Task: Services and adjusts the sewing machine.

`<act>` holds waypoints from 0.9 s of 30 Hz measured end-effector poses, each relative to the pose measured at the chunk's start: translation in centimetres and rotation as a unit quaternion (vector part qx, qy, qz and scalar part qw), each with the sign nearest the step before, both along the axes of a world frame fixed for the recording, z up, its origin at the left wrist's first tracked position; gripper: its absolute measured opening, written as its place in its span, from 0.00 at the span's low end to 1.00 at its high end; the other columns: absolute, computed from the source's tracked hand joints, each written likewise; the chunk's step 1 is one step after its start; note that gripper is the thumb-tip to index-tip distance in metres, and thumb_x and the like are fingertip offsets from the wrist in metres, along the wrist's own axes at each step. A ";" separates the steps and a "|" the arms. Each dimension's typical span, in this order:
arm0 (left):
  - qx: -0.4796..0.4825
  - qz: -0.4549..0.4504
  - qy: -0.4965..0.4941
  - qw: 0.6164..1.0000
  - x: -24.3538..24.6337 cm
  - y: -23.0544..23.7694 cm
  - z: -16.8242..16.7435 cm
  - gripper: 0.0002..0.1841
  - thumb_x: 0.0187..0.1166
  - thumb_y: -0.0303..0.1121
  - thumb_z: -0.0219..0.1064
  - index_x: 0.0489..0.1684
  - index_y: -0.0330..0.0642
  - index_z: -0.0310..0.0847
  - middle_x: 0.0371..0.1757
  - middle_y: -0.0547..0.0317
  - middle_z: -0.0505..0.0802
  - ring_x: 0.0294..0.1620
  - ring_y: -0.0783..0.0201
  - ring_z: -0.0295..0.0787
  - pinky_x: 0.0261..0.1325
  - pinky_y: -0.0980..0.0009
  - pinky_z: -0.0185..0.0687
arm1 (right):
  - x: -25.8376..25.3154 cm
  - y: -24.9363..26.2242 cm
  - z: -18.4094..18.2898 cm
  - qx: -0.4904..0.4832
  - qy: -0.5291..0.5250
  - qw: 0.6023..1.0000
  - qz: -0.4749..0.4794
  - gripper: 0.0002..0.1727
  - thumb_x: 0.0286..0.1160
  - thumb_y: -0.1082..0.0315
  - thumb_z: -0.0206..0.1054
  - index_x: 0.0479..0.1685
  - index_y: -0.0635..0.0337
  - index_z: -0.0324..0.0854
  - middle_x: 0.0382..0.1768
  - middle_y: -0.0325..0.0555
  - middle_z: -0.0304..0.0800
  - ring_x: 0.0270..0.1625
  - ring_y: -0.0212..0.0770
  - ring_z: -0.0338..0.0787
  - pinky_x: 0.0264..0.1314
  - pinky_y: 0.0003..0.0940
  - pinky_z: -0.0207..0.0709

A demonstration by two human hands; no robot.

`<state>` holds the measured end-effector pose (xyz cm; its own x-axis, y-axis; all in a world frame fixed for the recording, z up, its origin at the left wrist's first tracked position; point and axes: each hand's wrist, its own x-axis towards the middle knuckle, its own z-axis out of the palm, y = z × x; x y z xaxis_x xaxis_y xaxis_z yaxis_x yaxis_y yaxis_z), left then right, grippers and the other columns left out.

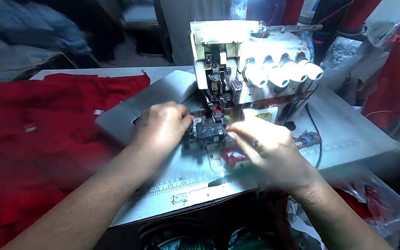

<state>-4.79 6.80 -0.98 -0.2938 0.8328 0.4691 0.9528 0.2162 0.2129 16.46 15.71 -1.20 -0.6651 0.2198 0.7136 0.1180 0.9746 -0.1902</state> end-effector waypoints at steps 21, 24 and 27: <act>0.078 -0.054 -0.073 0.993 -3.7 -2.6 4.0 0.13 0.84 0.33 0.64 0.46 0.30 0.89 0.46 0.38 0.91 0.48 0.46 0.88 0.53 0.46 0.78 | -8.3 -1.4 4.5 -0.029 -0.188 0.976 -0.107 0.13 0.87 0.65 0.60 0.42 0.63 0.88 0.35 0.53 0.89 0.40 0.53 0.92 0.34 0.46 0.81; -0.014 0.042 -0.135 0.990 -8.5 -2.9 3.9 0.20 0.91 0.38 0.59 0.65 0.28 0.82 0.64 0.24 0.85 0.69 0.25 0.78 0.69 0.26 0.64 | -8.4 -1.1 4.2 -0.067 -0.142 0.984 -0.085 0.13 0.87 0.64 0.61 0.42 0.62 0.87 0.34 0.52 0.90 0.41 0.52 0.93 0.38 0.47 0.82; -0.010 0.033 -0.046 0.998 -13.5 -2.4 -1.0 0.27 0.90 0.50 0.56 0.66 0.34 0.84 0.50 0.27 0.91 0.54 0.24 0.88 0.54 0.21 0.74 | -8.4 -0.9 4.7 -0.134 -0.121 0.981 -0.065 0.12 0.87 0.64 0.62 0.44 0.62 0.87 0.34 0.51 0.90 0.41 0.49 0.92 0.40 0.47 0.81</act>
